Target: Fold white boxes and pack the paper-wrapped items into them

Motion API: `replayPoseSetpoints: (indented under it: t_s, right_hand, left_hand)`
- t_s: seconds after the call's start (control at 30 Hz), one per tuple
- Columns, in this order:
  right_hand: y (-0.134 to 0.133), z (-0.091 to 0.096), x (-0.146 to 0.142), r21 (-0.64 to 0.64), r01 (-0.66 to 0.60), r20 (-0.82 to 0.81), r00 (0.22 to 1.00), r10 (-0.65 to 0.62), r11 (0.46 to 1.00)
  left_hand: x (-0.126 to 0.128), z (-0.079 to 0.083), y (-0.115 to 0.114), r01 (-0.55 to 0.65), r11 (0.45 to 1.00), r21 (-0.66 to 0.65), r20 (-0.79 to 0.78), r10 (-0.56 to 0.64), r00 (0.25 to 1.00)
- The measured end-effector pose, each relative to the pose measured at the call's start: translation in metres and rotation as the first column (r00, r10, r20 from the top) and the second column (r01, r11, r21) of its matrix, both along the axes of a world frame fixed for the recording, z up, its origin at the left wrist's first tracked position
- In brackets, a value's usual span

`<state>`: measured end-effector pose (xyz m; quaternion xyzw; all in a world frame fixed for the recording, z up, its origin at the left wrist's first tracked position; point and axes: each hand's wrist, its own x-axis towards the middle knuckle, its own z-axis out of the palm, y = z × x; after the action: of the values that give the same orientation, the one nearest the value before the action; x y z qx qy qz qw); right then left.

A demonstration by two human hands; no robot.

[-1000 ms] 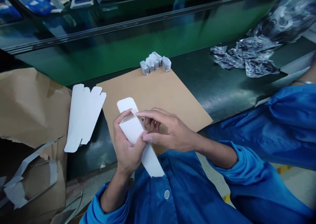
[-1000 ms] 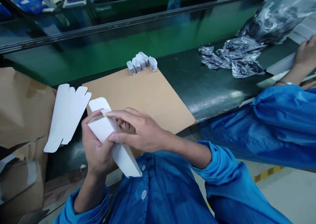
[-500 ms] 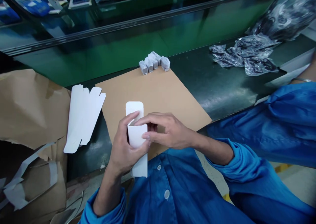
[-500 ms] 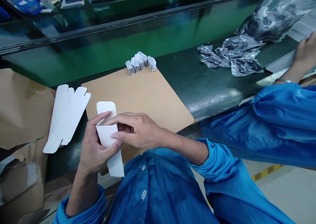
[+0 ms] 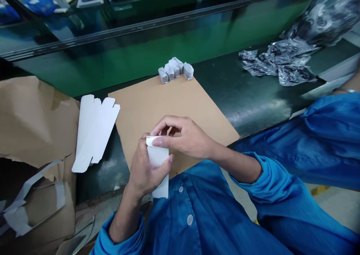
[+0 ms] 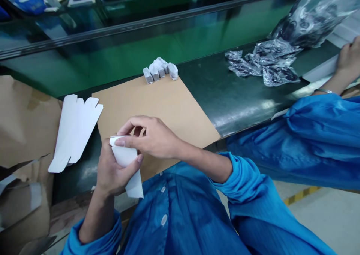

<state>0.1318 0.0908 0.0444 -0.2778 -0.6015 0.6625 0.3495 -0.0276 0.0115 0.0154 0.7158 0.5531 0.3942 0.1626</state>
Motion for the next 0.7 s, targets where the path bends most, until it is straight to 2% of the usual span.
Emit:
replayPoseSetpoints:
  t_s: [0.13, 0.23, 0.33, 0.5, 0.6, 0.7]
  right_hand:
    - [-0.006, -0.001, -0.001, 0.073, 0.089, 0.006, 0.996, -0.090, 0.993]
    - [-0.005, -0.004, -0.001, 0.163, 0.116, -0.014, 0.993, -0.115, 0.980]
    - [-0.004, -0.004, 0.000, 0.240, 0.111, -0.009, 0.994, -0.112, 0.964]
    - [-0.007, -0.003, 0.005, 0.385, 0.060, 0.059, 0.994, -0.089, 0.921]
    - [-0.014, -0.005, 0.007, 0.463, 0.037, 0.038, 0.997, -0.062, 0.885]
    - [-0.021, -0.010, 0.005, 0.551, 0.095, 0.015, 0.992, -0.124, 0.829]
  left_hand:
    - [0.006, -0.009, 0.001, -0.037, 0.983, 0.180, 0.102, 0.019, 0.995]
    - [0.011, -0.010, 0.001, -0.060, 0.966, 0.250, 0.202, 0.009, 0.979]
    - [0.011, -0.006, -0.001, -0.068, 0.973, 0.220, 0.166, 0.031, 0.986]
    - [0.006, 0.002, -0.006, -0.061, 0.996, 0.070, -0.030, 0.063, 0.998]
    - [0.003, 0.005, -0.006, -0.053, 0.996, 0.072, -0.036, 0.055, 0.998]
    - [0.002, 0.006, -0.003, -0.038, 0.996, 0.076, -0.022, 0.040, 0.999]
